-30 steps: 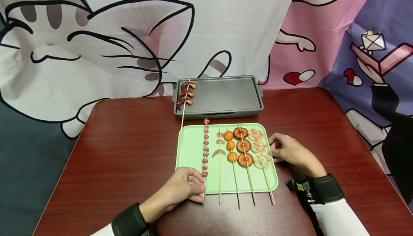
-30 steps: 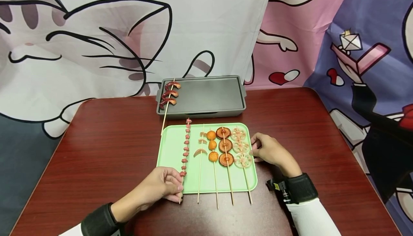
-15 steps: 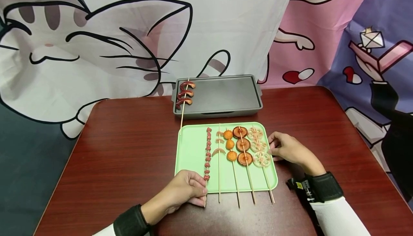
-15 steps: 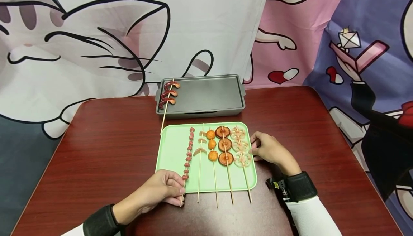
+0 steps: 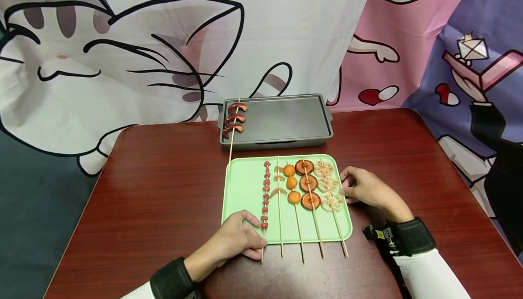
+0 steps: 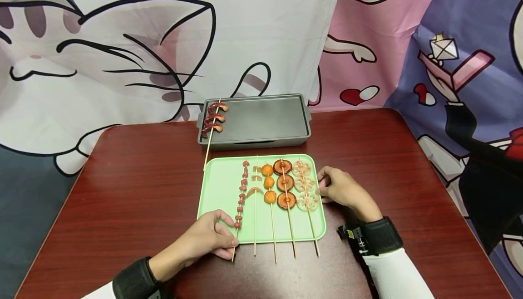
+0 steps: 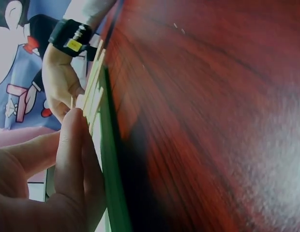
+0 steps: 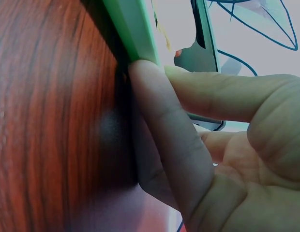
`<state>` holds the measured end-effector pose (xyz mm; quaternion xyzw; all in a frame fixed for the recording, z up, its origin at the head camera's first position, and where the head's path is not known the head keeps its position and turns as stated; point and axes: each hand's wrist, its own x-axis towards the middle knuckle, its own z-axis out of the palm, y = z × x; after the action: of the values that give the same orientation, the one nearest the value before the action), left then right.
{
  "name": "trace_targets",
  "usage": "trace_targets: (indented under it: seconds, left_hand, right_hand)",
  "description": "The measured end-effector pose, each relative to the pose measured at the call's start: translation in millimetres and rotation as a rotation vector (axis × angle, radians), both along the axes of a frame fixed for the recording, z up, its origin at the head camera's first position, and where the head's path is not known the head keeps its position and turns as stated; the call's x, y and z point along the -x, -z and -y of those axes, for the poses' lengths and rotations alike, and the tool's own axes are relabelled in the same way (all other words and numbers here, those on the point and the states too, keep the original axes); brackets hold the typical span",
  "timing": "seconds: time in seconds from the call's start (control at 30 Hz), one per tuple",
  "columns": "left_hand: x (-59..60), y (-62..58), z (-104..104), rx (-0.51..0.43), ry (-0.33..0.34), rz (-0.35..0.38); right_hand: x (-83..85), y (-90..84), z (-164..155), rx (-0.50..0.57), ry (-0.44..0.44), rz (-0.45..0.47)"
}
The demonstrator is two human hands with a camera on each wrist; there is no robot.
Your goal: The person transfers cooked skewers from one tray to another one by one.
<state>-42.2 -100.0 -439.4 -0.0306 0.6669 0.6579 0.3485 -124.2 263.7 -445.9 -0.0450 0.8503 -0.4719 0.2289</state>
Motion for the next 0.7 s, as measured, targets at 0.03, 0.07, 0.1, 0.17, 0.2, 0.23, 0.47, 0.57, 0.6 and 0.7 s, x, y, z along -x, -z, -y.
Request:
trace_targets:
  seconds: [0.03,0.07,0.1,0.17,0.2,0.23,0.47,0.57,0.6,0.7]
  left_hand:
    - [0.3,0.3,-0.2,0.009,0.004,-0.016]
    - [0.6,1.0,-0.2,0.021,0.011,-0.036]
    - [0.8,1.6,-0.3,0.038,0.021,-0.061]
    - [0.4,2.4,-0.5,0.078,0.043,-0.117]
    - [0.1,2.7,-0.6,0.102,0.056,-0.150]
    - [-0.3,2.7,-0.8,0.125,0.066,-0.184]
    - [-3.6,3.0,-2.5,0.289,0.129,-0.381]
    - [-3.9,2.5,-3.1,0.301,0.131,-0.397]
    - [-3.9,2.3,-3.3,0.303,0.131,-0.398]
    - [-4.0,1.9,-4.2,0.305,0.131,-0.403]
  right_hand:
    - [0.1,0.0,-0.1,-0.002,-0.001,-0.001]
    - [0.1,-0.1,-0.2,-0.004,-0.001,-0.002]
    - [0.2,-0.1,-0.2,-0.006,-0.001,-0.003]
    - [0.2,0.1,-0.3,-0.012,-0.002,-0.004]
    - [0.3,0.2,-0.3,-0.012,-0.002,-0.003]
    - [0.3,0.4,-0.3,-0.012,-0.002,-0.002]
    - [0.3,-0.2,0.2,-0.011,0.000,0.001]
    - [0.1,-0.7,0.3,-0.010,0.003,0.001]
    - [-0.1,-0.9,0.4,-0.010,0.002,0.001]
    - [-0.4,-1.3,0.6,-0.009,0.003,0.000]
